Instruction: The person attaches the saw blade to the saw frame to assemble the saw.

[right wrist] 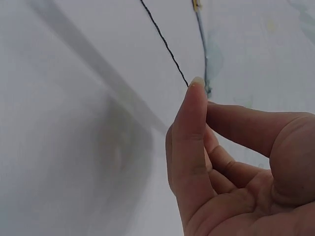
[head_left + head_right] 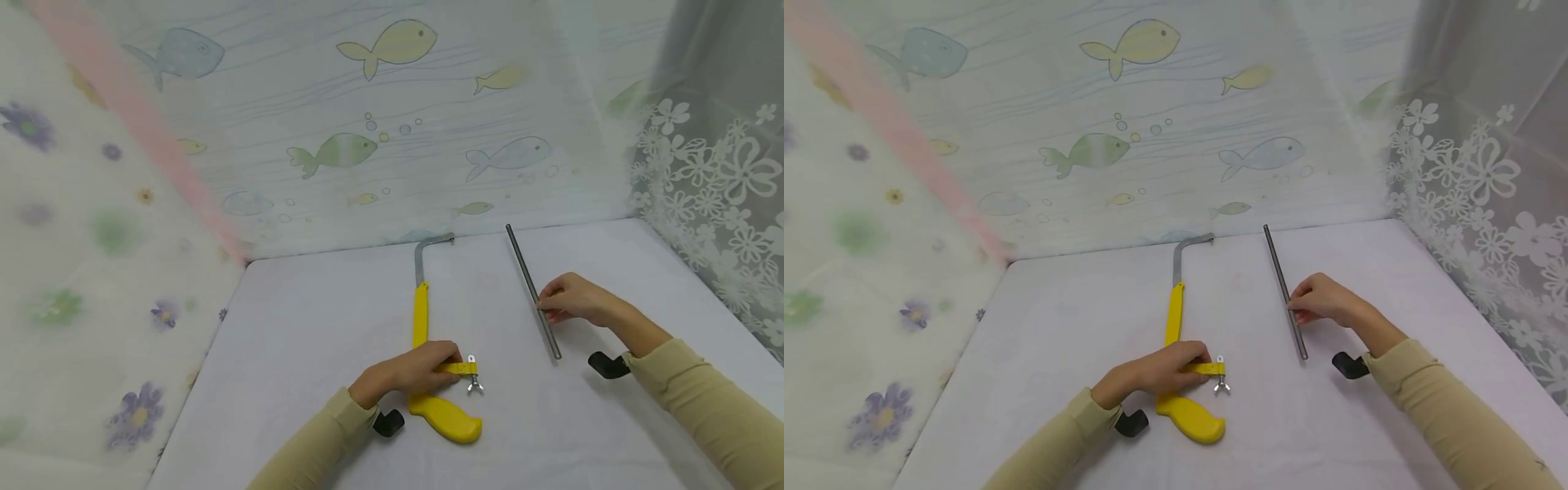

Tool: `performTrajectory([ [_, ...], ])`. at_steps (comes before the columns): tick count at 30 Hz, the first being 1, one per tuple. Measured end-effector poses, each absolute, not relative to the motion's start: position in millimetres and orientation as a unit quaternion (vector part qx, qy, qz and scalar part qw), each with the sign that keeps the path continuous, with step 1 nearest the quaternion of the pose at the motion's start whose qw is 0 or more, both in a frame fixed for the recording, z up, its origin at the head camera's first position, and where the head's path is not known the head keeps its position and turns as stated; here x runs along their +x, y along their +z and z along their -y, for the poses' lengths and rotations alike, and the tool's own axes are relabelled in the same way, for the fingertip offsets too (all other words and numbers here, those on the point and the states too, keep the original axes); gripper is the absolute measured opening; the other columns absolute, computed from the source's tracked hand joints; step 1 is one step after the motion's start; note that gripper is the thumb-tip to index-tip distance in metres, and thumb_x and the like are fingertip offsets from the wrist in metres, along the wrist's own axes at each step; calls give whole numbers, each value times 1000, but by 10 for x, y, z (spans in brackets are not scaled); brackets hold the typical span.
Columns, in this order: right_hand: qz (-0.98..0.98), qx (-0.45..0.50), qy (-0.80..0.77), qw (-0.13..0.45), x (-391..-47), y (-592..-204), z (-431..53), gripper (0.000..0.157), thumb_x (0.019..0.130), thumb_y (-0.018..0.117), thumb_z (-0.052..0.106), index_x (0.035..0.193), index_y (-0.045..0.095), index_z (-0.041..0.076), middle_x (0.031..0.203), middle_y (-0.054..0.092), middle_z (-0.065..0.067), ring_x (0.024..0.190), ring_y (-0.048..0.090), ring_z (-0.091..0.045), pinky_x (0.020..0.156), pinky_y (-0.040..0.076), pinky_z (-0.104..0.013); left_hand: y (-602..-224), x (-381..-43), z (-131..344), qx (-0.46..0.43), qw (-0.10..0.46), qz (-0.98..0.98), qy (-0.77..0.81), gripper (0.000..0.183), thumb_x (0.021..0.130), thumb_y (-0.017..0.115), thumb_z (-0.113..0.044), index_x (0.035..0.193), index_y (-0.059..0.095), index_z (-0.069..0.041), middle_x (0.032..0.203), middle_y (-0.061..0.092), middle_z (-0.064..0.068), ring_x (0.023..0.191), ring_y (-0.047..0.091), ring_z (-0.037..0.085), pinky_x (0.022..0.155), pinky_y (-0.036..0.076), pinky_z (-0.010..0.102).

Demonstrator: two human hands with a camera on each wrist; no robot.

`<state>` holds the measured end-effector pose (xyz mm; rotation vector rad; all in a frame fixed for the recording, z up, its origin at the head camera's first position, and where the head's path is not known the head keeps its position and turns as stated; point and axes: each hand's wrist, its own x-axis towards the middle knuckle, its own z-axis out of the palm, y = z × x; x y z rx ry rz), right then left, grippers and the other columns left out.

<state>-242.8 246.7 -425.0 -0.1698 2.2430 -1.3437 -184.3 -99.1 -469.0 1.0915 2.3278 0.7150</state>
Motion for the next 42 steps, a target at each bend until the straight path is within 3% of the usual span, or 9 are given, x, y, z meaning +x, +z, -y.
performTrajectory([
  [16,-783,-114,-541,284,-2355,-4317,-2248,20,99,61,3,107,58,-16,84,60,-9,75,64,-16,73,59,-32,-4738,-1818,977,386,248,-847,266,13,104,61,-17,116,57,-12,104,58,-8,87,50,4,79,46,17],
  [32,-775,-121,-546,294,-2428,-4293,-2095,25,102,58,4,115,55,-17,91,61,-12,80,65,-18,77,59,-31,-4719,-1833,981,388,245,-848,265,15,104,61,-18,117,57,-12,105,59,-7,88,51,5,81,46,16],
  [42,-767,-117,-552,305,-2483,-4340,-2037,29,103,57,5,120,54,-19,91,62,-12,80,65,-17,79,59,-32,-4706,-1842,981,399,243,-844,265,12,104,61,-18,113,57,-11,102,58,-8,83,49,4,75,45,16],
])
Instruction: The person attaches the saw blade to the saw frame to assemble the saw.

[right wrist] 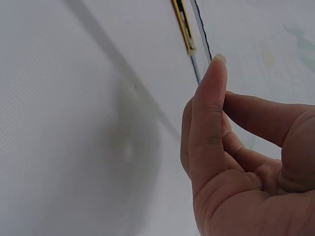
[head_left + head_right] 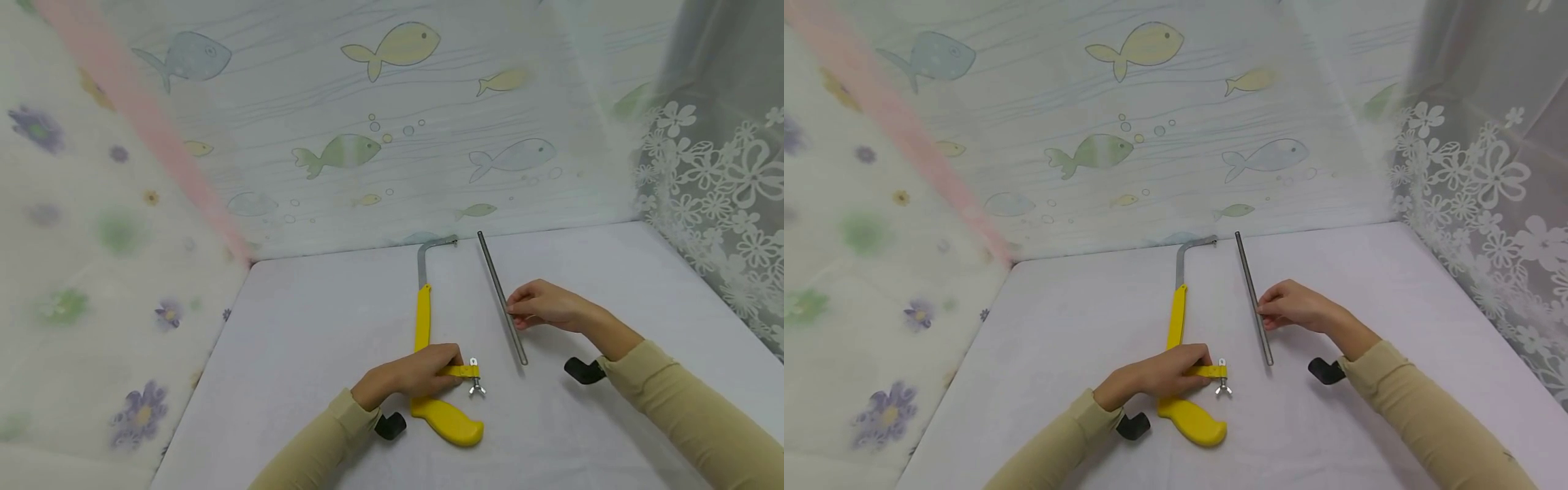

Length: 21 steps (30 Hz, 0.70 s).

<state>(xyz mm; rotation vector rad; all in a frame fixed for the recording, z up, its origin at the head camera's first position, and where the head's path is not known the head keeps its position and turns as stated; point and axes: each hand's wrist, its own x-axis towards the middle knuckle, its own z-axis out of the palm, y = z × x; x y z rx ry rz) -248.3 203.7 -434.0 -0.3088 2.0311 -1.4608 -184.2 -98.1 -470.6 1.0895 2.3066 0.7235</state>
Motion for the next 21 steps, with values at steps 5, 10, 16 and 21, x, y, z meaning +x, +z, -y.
performTrajectory([
  [5,-764,-116,-554,310,-2509,-4367,-1997,30,103,57,5,121,53,-18,92,61,-12,81,64,-17,79,59,-31,-4712,-1850,984,395,245,-844,268,13,104,61,-19,114,57,-11,102,58,-8,84,49,4,75,45,17],
  [10,-764,-115,-552,313,-2542,-4388,-1954,31,103,57,6,122,53,-18,92,61,-11,82,64,-17,79,58,-31,-4716,-1858,992,393,246,-844,270,14,105,61,-19,115,57,-11,103,58,-8,85,50,4,77,46,17],
  [16,-758,-113,-560,315,-2575,-4415,-1918,31,103,56,5,123,53,-19,92,62,-11,81,65,-16,78,58,-30,-4726,-1866,996,393,246,-844,271,13,104,62,-19,114,57,-12,102,58,-8,85,50,4,77,46,17],
  [21,-757,-121,-557,321,-2599,-4444,-1886,28,103,56,5,120,55,-17,90,61,-11,80,64,-16,77,58,-30,-4739,-1867,984,394,244,-844,269,13,104,62,-20,114,57,-12,102,58,-8,86,50,3,78,45,17],
])
